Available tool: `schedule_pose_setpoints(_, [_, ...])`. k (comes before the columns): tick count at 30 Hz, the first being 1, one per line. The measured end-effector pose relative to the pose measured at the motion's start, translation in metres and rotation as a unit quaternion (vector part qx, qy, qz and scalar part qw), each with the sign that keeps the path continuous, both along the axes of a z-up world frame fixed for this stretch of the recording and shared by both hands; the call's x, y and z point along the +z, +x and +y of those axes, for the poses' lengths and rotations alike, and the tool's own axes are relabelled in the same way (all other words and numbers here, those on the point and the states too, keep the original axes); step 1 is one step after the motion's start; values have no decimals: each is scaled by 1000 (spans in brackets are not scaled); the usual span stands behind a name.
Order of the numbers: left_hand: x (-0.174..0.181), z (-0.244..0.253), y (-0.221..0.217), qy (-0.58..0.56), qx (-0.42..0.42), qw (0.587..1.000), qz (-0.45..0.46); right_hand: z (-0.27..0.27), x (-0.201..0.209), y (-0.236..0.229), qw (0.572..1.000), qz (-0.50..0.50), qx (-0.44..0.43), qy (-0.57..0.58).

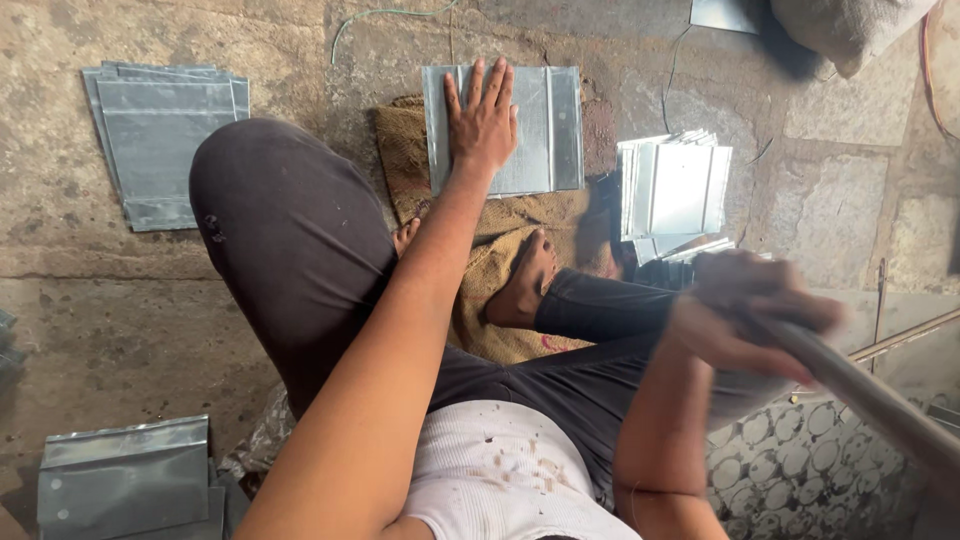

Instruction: The person sits on the floor and uses a hammer to repeatedly strike a rectangular metal sheet placed on a brick. They hold the sheet with one hand while striking it with the other, occasionally flipping the sheet over to work on different sides.

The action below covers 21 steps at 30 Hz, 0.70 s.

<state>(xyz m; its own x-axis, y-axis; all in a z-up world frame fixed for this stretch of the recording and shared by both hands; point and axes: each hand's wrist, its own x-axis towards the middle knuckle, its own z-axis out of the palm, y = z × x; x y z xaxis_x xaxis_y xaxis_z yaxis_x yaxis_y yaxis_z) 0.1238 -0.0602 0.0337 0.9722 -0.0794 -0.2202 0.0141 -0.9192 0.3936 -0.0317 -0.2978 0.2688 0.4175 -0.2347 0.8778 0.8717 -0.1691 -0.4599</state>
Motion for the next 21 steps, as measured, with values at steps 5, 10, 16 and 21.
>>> schedule_pose_setpoints(5, [-2,2,-3,-13,1,1000,2,27,-163,-53,815,270,-245,-451])
schedule_pose_setpoints(10, [3,-1,-1,-3,7,1000,-17,24,-103,-47,707,696,-74,-103])
schedule_pose_setpoints(16, [-1,-2,-1,3,-1,1000,-13,-42,47,6,883,24,-215,-417])
schedule_pose_setpoints(21, [5,0,-3,-9,4,1000,-7,-45,27,-2,991,84,69,80])
